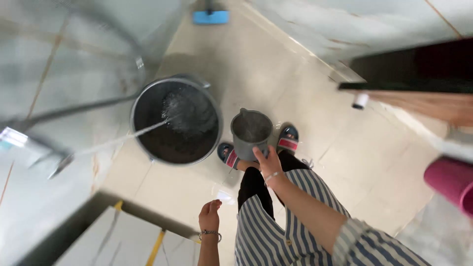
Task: Pour water on the bathroom floor and mop the surface.
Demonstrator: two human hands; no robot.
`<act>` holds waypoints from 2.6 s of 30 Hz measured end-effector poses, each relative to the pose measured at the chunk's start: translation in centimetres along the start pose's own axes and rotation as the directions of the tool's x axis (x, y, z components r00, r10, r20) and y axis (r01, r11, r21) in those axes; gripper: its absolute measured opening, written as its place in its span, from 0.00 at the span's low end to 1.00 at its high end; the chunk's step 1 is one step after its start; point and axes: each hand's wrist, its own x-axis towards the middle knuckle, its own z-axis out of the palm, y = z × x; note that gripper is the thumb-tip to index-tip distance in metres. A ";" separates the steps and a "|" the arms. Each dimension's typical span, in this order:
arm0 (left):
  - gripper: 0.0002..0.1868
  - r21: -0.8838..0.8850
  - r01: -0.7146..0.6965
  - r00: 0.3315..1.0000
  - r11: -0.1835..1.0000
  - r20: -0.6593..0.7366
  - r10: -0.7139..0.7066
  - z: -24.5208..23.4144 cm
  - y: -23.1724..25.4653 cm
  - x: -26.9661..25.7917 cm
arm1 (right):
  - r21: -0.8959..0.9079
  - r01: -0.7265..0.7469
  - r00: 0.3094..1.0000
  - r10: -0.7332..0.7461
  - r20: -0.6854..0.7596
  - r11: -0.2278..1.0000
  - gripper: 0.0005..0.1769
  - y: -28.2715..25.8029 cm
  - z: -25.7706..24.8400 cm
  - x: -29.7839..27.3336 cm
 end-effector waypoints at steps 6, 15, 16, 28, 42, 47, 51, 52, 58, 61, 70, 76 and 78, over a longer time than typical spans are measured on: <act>0.16 0.207 -0.130 0.984 0.970 0.148 0.100 4.1 1.3 1.5 | -0.341 0.217 0.889 -0.330 -0.319 0.915 0.44 10.3 -11.6 18.0; 0.17 0.473 -0.254 0.949 0.844 0.289 0.123 15.8 8.3 -4.1 | 0.357 -0.075 0.906 0.213 -0.366 0.931 0.32 2.2 -36.8 16.2; 0.17 0.483 -0.265 0.945 0.834 0.303 0.124 16.7 8.4 -4.6 | 0.374 -0.071 0.900 0.221 -0.375 0.925 0.32 2.3 -39.5 15.4; 0.15 0.350 -0.418 0.829 0.838 0.525 0.195 21.3 5.0 -3.8 | 0.962 0.081 0.857 0.475 -0.200 0.260 0.29 12.0 -52.2 9.2; 0.13 -0.040 -0.197 0.893 0.980 0.405 0.196 15.4 5.6 0.1 | -0.401 0.356 0.892 -0.435 -0.125 0.844 0.39 0.4 -10.5 4.1; 0.15 0.046 -0.212 0.942 0.976 0.275 0.192 12.7 10.8 -2.5 | -0.426 0.536 0.826 -0.557 0.087 0.729 0.30 -7.8 -4.8 -1.4; 0.16 -0.047 -0.195 0.959 0.980 0.201 0.200 10.8 11.4 -2.2 | -0.467 0.569 0.817 -0.529 0.229 0.677 0.24 -9.9 -1.0 -3.8; 0.16 -0.073 -0.190 0.962 0.979 0.184 0.201 10.3 11.5 -2.1 | -0.476 0.583 0.808 -0.531 0.254 0.659 0.24 -10.0 -0.2 -4.0; 0.16 -0.301 -0.170 0.958 0.938 0.173 0.229 7.3 8.7 -0.6 | -0.557 0.619 0.782 -0.502 0.369 0.553 0.25 -8.7 3.3 -5.1; 0.16 -0.394 -0.140 0.970 0.909 0.130 0.206 5.8 6.6 0.1 | -0.592 0.621 0.780 -0.482 0.400 0.513 0.26 -7.0 4.2 -4.5; 0.18 -0.337 -0.081 0.996 0.938 0.001 0.086 1.8 6.3 -1.4 | -0.694 0.630 0.773 -0.365 0.519 0.347 0.28 -7.4 7.7 -5.2; 0.17 -0.558 -0.066 0.998 0.828 -0.055 0.043 3.4 2.4 -0.4 | -0.732 0.633 0.771 -0.280 0.572 0.250 0.29 -7.2 9.3 -4.6; 0.17 -0.493 -0.028 0.997 0.869 -0.074 -0.010 3.0 4.0 -2.5 | -0.700 0.684 0.724 -0.305 0.619 0.204 0.30 -7.3 9.7 -4.1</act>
